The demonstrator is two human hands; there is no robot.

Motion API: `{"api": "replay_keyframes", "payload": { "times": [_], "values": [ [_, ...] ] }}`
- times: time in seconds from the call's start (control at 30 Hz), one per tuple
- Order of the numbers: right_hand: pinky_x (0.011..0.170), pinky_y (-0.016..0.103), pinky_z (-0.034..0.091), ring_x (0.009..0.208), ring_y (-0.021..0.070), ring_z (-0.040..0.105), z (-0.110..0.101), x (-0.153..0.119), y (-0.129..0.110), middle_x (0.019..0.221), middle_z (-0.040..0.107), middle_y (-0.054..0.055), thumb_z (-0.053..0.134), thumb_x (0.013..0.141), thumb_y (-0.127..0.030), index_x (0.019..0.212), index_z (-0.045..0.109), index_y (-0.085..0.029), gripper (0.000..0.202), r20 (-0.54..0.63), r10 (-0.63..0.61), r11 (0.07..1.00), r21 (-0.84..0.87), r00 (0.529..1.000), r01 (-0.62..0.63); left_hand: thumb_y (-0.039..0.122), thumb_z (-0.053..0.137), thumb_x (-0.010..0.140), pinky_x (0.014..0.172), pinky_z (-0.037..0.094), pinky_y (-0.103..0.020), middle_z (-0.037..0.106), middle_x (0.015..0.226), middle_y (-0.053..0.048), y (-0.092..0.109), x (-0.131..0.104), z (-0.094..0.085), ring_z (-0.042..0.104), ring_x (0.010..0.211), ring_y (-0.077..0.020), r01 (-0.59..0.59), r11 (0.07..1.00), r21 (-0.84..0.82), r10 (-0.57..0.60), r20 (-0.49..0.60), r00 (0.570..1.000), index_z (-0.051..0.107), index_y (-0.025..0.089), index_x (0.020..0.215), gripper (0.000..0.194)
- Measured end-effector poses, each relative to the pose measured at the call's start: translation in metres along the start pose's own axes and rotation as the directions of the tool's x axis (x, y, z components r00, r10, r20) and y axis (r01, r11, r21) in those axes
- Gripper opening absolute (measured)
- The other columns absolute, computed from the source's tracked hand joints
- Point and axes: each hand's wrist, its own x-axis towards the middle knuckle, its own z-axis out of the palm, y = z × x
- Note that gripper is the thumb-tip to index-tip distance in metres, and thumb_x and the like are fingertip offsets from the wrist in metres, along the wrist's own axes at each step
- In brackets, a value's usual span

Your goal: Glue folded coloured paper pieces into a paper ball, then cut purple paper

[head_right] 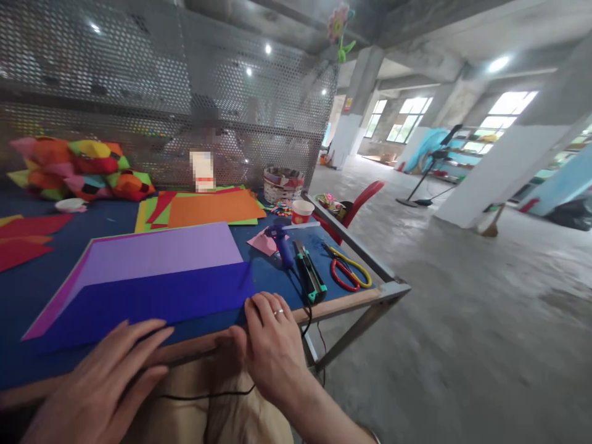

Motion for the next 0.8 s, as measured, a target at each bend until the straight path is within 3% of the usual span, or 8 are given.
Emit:
{"api": "replay_keyframes", "payload": {
  "times": [0.1, 0.23, 0.33, 0.43, 0.5, 0.57, 0.67, 0.8],
  "values": [
    [0.084, 0.043, 0.058, 0.096, 0.0259, 0.067, -0.007, 0.012, 0.005, 0.108, 0.072, 0.011, 0.054, 0.104, -0.025, 0.107, 0.071, -0.017, 0.019, 0.068, 0.065, 0.996, 0.063, 0.996, -0.069, 0.047, 0.044, 0.106, 0.098, 0.060, -0.045, 0.074, 0.129, -0.010, 0.014, 0.027, 0.000, 0.072, 0.114, -0.0287, -0.018, 0.999, 0.043, 0.016, 0.040, 0.999, 0.067, 0.020, 0.131, 0.043],
    [0.079, 0.033, 0.053, 0.087, 0.0191, 0.067, -0.012, 0.041, 0.003, 0.093, 0.071, 0.004, 0.063, 0.097, -0.013, 0.092, 0.069, -0.019, 0.009, 0.270, 0.140, 0.962, 0.190, 0.953, -0.195, 0.046, 0.043, 0.106, 0.090, 0.063, -0.042, 0.076, 0.125, -0.010, 0.007, 0.032, -0.003, 0.074, 0.110, -0.0277, -0.081, 0.995, 0.054, 0.077, 0.065, 0.995, 0.069, 0.020, 0.130, 0.043],
    [0.070, 0.027, 0.046, 0.080, 0.0159, 0.067, -0.011, 0.071, -0.010, 0.083, 0.072, 0.001, 0.069, 0.094, -0.015, 0.086, 0.069, -0.018, 0.009, 0.464, 0.096, 0.947, 0.231, 0.881, -0.225, 0.044, 0.043, 0.107, 0.094, 0.061, -0.040, 0.076, 0.124, -0.011, 0.000, 0.027, -0.001, 0.074, 0.110, -0.0262, -0.128, 0.991, 0.045, 0.126, 0.045, 0.991, 0.067, 0.017, 0.131, 0.044],
    [0.065, 0.026, 0.039, 0.077, 0.0151, 0.065, -0.006, 0.098, -0.025, 0.084, 0.074, 0.001, 0.072, 0.093, -0.022, 0.088, 0.073, -0.018, 0.006, 0.618, 0.070, 0.946, 0.209, 0.783, -0.249, 0.044, 0.043, 0.107, 0.098, 0.058, -0.040, 0.077, 0.122, -0.012, -0.004, 0.022, 0.003, 0.073, 0.111, -0.0254, -0.164, 0.986, 0.036, 0.164, 0.010, 0.986, 0.066, 0.014, 0.129, 0.044],
    [0.064, 0.026, 0.036, 0.079, 0.0157, 0.066, -0.003, 0.111, -0.033, 0.088, 0.076, 0.002, 0.071, 0.094, -0.027, 0.093, 0.074, -0.019, 0.008, 0.689, 0.047, 0.947, 0.200, 0.724, -0.252, 0.046, 0.042, 0.107, 0.099, 0.057, -0.039, 0.077, 0.122, -0.011, -0.007, 0.020, 0.006, 0.072, 0.111, -0.0252, -0.178, 0.984, 0.021, 0.178, -0.008, 0.984, 0.066, 0.015, 0.129, 0.045],
    [0.064, 0.027, 0.035, 0.081, 0.0164, 0.065, -0.003, 0.117, -0.038, 0.092, 0.077, 0.003, 0.070, 0.095, -0.029, 0.097, 0.075, -0.020, 0.011, 0.721, 0.025, 0.948, 0.202, 0.692, -0.245, 0.047, 0.043, 0.107, 0.100, 0.055, -0.039, 0.077, 0.123, -0.010, -0.011, 0.018, 0.009, 0.072, 0.111, -0.0250, -0.189, 0.982, 0.006, 0.190, -0.029, 0.981, 0.065, 0.016, 0.130, 0.045],
    [0.064, 0.027, 0.036, 0.079, 0.0159, 0.063, -0.011, 0.114, -0.037, 0.091, 0.077, 0.003, 0.067, 0.096, -0.030, 0.097, 0.075, -0.021, 0.012, 0.717, 0.020, 0.941, 0.222, 0.697, -0.256, 0.049, 0.044, 0.106, 0.102, 0.051, -0.039, 0.076, 0.123, -0.010, -0.017, 0.014, 0.018, 0.070, 0.111, -0.0253, -0.219, 0.975, -0.019, 0.217, -0.082, 0.973, 0.065, 0.017, 0.132, 0.046],
    [0.066, 0.027, 0.039, 0.070, 0.0137, 0.057, -0.044, 0.090, -0.014, 0.079, 0.072, 0.000, 0.059, 0.097, -0.023, 0.085, 0.073, -0.021, 0.020, 0.619, 0.103, 0.914, 0.250, 0.779, -0.320, 0.053, 0.047, 0.104, 0.107, 0.046, -0.039, 0.075, 0.128, -0.010, -0.025, 0.008, 0.030, 0.068, 0.116, -0.0256, -0.246, 0.968, -0.043, 0.242, -0.090, 0.966, 0.061, 0.016, 0.139, 0.053]
  ]
}}
